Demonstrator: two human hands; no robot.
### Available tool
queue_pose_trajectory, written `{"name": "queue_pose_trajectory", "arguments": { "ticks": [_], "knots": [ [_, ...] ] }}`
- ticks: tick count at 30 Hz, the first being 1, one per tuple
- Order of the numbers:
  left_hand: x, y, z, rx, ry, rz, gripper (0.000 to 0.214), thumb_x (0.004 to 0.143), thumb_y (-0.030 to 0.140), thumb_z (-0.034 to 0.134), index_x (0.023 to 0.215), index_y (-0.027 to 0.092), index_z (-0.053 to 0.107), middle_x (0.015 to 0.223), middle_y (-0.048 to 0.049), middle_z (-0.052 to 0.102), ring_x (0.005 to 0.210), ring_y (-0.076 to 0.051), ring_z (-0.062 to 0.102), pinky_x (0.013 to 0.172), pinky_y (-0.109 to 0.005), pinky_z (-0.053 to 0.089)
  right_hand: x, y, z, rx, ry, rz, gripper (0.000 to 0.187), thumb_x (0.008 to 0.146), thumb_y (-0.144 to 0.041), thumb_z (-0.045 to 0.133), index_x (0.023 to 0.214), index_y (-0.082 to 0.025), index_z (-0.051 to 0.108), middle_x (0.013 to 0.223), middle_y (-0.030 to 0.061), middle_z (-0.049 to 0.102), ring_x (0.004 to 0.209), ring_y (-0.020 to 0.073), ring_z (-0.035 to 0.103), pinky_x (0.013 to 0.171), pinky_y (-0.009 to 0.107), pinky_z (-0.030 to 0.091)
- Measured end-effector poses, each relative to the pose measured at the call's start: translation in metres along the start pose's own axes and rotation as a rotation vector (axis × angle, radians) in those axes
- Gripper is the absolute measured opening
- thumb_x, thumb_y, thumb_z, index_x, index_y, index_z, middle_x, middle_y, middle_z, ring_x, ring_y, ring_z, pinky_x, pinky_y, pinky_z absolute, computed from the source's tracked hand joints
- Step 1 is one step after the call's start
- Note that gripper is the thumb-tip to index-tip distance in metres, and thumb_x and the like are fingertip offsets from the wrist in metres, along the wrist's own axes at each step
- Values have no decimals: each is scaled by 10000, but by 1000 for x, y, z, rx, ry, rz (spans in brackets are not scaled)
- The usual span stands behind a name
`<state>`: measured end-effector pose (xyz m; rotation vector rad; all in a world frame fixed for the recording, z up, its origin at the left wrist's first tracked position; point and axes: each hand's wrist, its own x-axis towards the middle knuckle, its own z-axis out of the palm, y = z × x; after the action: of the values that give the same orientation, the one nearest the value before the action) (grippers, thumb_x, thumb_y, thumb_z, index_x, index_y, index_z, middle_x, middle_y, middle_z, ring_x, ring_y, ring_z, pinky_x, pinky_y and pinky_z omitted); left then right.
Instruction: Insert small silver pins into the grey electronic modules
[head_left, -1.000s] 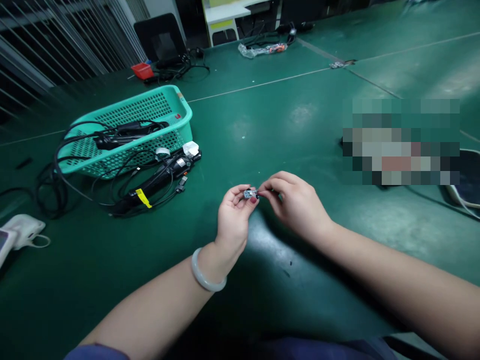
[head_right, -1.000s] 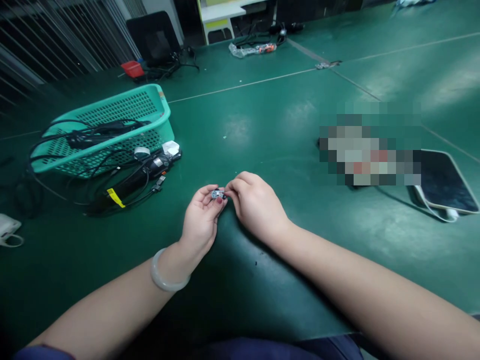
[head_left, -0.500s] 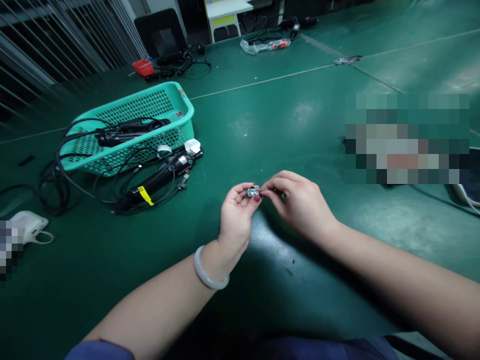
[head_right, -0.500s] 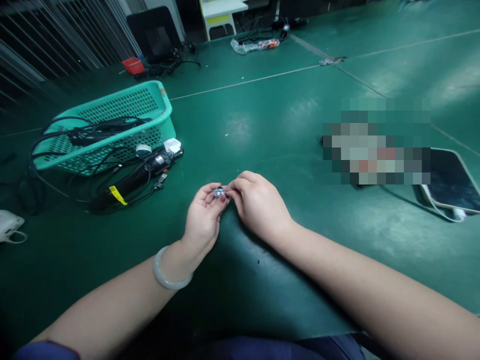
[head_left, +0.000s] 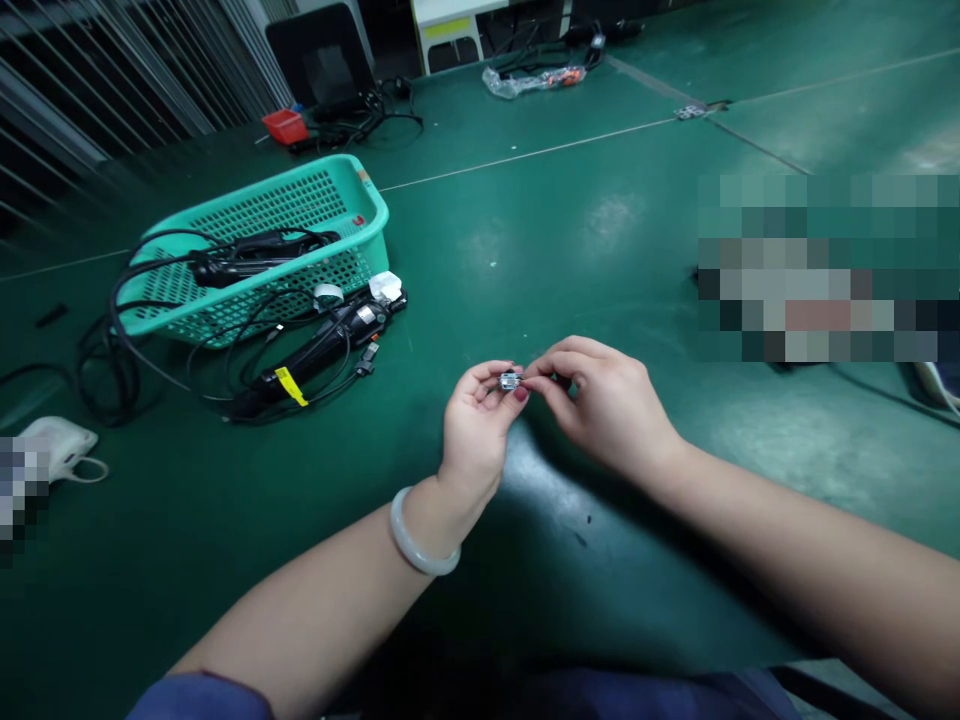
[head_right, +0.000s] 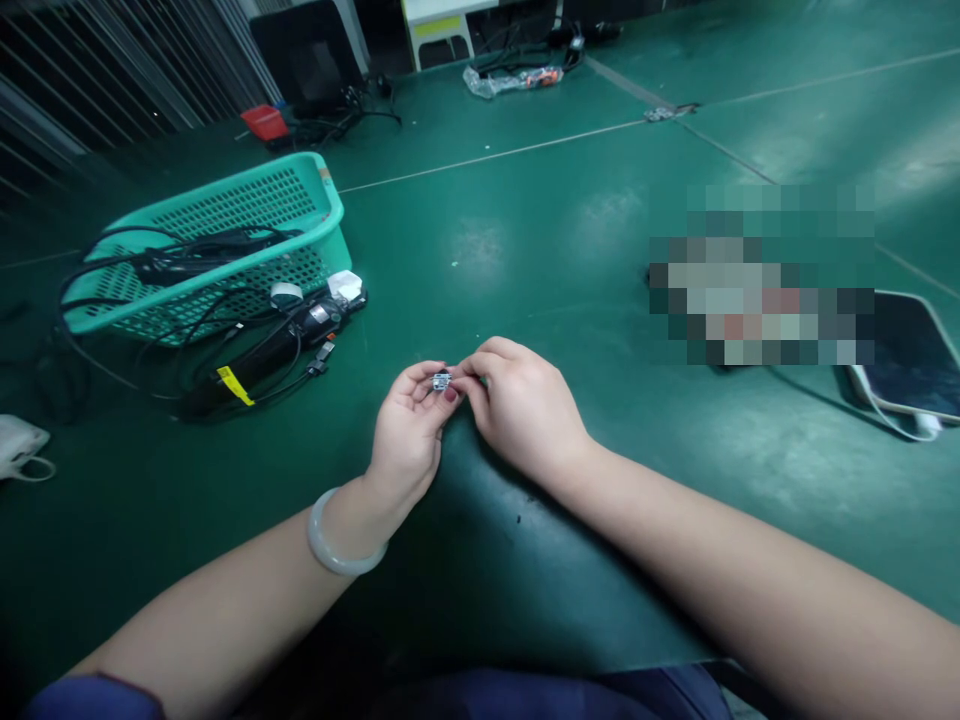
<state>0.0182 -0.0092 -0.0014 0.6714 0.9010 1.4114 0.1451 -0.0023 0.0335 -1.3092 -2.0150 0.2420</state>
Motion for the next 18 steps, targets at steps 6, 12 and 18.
{"name": "queue_pose_trajectory", "arguments": {
  "ticks": [6,12,18],
  "knots": [
    [-1,6,1,-35,63,-72,287,688,49,685,930,156,572,885,-16,662,876,-113,657,924,-302,471,3,8,0,41,90,22,183,876,-196,520,810,-187,690,833,43,695,772,159,642,715,285,509],
    [-5,21,-17,-44,201,-75,203,738,45,635,898,154,574,899,-16,661,894,-113,667,923,-281,477,4,34,8,51,21,73,184,878,-243,525,895,-174,695,880,56,685,820,177,636,753,309,507],
    [-28,62,-78,109,469,21,171,736,12,599,849,137,632,831,-19,669,830,-102,672,789,-189,513,4,41,-31,-80,-307,71,216,854,-368,562,879,-208,705,924,70,702,755,197,636,689,339,483]
  ]
}}
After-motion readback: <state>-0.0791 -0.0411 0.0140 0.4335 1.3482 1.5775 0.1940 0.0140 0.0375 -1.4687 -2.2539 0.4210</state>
